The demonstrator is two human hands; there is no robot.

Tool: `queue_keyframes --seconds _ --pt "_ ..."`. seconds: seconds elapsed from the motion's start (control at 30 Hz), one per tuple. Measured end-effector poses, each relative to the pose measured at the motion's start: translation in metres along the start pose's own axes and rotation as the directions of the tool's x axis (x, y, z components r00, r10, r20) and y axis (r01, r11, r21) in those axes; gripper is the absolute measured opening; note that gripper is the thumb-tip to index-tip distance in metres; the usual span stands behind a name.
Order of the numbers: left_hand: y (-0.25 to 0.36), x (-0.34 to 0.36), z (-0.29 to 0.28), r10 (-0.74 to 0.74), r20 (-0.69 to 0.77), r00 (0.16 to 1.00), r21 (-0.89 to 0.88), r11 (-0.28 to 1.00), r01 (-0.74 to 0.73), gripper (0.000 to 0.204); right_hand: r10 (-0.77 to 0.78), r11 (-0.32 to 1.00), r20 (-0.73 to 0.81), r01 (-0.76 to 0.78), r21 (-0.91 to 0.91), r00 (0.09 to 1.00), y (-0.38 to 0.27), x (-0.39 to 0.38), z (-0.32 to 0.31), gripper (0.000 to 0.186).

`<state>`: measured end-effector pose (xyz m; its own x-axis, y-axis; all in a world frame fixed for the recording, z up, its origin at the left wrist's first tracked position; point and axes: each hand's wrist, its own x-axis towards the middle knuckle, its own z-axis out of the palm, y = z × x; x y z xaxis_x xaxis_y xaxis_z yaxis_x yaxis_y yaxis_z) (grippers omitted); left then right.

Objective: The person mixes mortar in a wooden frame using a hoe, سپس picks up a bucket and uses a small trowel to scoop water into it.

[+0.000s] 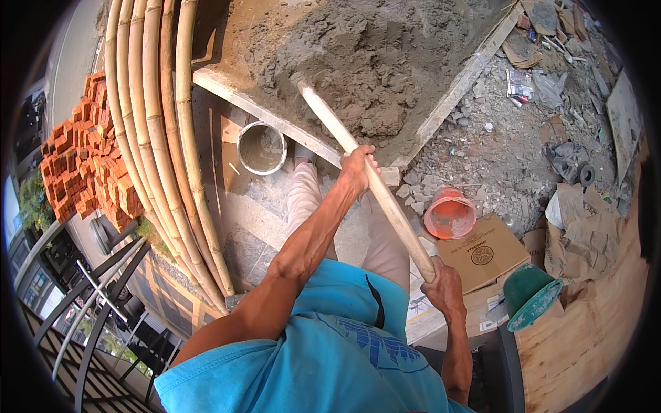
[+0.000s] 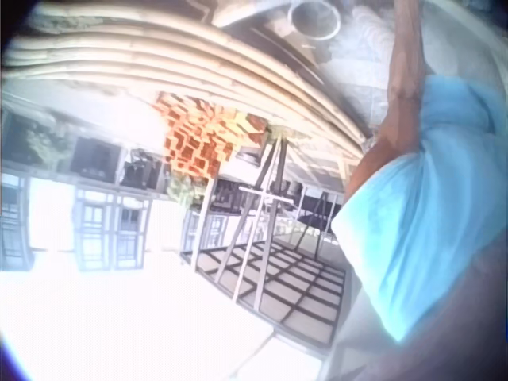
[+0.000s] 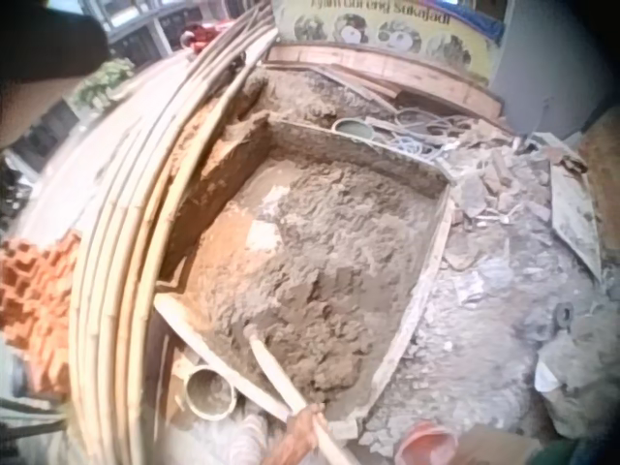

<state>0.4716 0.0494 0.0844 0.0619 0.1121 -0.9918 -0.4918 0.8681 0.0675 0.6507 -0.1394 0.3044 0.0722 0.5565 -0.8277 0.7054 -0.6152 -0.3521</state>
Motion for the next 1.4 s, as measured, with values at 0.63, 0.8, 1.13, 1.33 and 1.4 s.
queue_keyframes --seconds 0.63,0.8,1.13,1.33,1.4 --pt "-0.126 -0.042 -0.008 -0.129 0.188 0.974 0.033 0.992 0.125 0.027 -0.012 0.997 -0.395 0.042 0.070 0.919 0.215 -0.011 0.125 0.019" --pt "-0.093 0.092 -0.030 -0.183 -0.020 0.983 -0.036 0.983 0.182 0.021 0.088 0.995 -0.234 -0.094 -0.015 0.968 0.135 0.023 0.123 0.025" --pt "-0.044 0.028 -0.020 0.038 -0.020 0.999 -0.027 0.999 -0.038 0.015 0.009 0.995 -0.325 0.023 0.095 0.946 0.117 0.049 0.134 0.019" --pt "0.069 0.006 0.008 0.375 0.025 0.927 -0.004 0.927 -0.375 0.016 -0.114 0.987 -0.339 0.146 0.071 0.934 0.056 0.140 0.121 0.016" --pt "0.083 0.016 0.021 0.473 0.010 0.881 0.003 0.881 -0.473 0.016 -0.120 0.983 -0.358 0.162 0.087 0.926 0.035 0.166 0.109 0.016"
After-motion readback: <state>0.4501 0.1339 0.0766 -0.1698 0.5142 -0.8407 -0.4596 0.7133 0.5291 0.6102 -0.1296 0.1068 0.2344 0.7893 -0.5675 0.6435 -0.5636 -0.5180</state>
